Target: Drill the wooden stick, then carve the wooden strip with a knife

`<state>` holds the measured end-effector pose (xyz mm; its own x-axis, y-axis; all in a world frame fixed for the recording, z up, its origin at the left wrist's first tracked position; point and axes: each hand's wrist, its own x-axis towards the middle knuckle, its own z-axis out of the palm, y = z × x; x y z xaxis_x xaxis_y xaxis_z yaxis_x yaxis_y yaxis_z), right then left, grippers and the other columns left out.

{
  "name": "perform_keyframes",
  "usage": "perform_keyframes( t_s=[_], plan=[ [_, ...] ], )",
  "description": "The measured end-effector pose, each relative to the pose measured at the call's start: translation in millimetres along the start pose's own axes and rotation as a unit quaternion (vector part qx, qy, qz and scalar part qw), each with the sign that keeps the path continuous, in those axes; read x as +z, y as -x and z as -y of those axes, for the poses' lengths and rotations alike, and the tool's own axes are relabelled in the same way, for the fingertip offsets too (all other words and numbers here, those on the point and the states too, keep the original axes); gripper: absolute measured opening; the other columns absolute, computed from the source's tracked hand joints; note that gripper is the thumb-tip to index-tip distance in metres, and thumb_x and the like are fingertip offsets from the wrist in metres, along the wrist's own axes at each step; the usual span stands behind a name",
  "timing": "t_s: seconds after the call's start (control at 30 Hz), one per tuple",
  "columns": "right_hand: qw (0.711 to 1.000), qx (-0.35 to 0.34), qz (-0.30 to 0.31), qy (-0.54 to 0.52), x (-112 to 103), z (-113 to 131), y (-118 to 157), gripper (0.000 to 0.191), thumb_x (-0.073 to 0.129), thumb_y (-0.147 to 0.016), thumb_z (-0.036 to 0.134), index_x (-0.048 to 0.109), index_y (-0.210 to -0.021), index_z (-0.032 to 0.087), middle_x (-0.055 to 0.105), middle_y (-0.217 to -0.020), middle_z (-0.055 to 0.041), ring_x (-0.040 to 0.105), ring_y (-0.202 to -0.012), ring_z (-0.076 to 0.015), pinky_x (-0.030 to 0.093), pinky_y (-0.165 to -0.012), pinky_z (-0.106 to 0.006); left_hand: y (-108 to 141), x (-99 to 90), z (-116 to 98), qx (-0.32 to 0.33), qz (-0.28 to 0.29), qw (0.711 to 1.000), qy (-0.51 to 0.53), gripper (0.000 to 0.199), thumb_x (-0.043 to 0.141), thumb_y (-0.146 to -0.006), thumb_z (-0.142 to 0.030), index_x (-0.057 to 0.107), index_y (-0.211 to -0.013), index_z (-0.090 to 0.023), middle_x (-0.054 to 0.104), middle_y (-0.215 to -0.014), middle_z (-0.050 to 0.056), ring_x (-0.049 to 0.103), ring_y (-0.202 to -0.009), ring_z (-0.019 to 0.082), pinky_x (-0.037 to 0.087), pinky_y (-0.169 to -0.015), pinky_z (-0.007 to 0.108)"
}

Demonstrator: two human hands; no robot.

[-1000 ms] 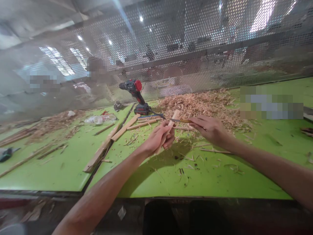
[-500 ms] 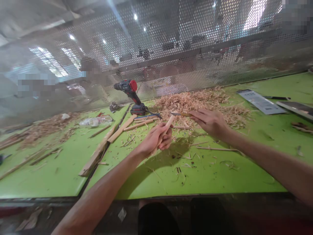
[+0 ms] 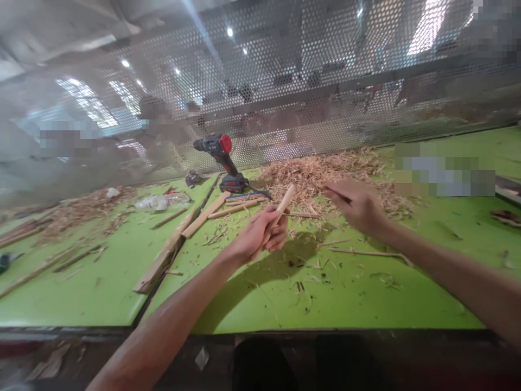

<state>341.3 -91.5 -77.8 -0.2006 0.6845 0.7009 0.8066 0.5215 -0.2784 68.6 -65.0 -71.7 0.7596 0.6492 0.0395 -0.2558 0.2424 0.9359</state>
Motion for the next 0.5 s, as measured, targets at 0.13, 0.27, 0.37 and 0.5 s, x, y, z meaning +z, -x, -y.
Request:
perform_keyframes(
  t_s=[0.13,0.27,0.37,0.5],
  plan=[
    [0.997,-0.068,0.027,-0.004,19.5,32.6,9.6,0.037,0.045,-0.108,0.039,0.071,-0.131,0.025,0.076,-0.093,-0.0086,0.067,-0.071,-0.0191,0.055,-0.054,-0.033,0.8,2.3,2.3,0.014,0.023,0.999,0.02,0.016,0.043,-0.102,-0.029,0.055,-0.102,-0.019,0.038,-0.065,-0.008,0.03,-0.039,0.004,0.032,-0.041,0.018],
    [0.997,-0.074,0.037,0.012,22.6,38.7,12.7,0.036,0.044,-0.108,0.037,0.07,-0.131,0.027,0.075,-0.089,-0.0083,0.065,-0.067,-0.0188,0.051,-0.052,-0.032,2.9,5.5,2.0,0.029,0.02,0.999,0.029,0.014,0.044,-0.102,-0.027,0.055,-0.102,-0.019,0.041,-0.068,-0.007,0.033,-0.04,0.004,0.034,-0.042,0.018],
    [0.996,-0.067,0.051,0.04,20.3,36.4,12.0,0.036,0.044,-0.108,0.036,0.071,-0.13,0.026,0.075,-0.092,-0.0092,0.064,-0.067,-0.019,0.049,-0.053,-0.032,2.6,6.0,1.9,0.03,0.019,0.999,0.023,0.013,0.043,-0.103,-0.027,0.053,-0.101,-0.019,0.041,-0.068,-0.007,0.033,-0.04,0.004,0.033,-0.042,0.018],
    [0.995,-0.07,0.054,0.049,19.0,33.1,10.2,0.036,0.044,-0.108,0.035,0.071,-0.127,0.021,0.075,-0.093,-0.0102,0.064,-0.069,-0.019,0.049,-0.055,-0.032,2.1,6.0,1.3,0.025,0.014,1.0,0.011,0.015,0.042,-0.104,-0.029,0.053,-0.104,-0.019,0.038,-0.066,-0.008,0.032,-0.04,0.003,0.032,-0.042,0.018]
  ],
)
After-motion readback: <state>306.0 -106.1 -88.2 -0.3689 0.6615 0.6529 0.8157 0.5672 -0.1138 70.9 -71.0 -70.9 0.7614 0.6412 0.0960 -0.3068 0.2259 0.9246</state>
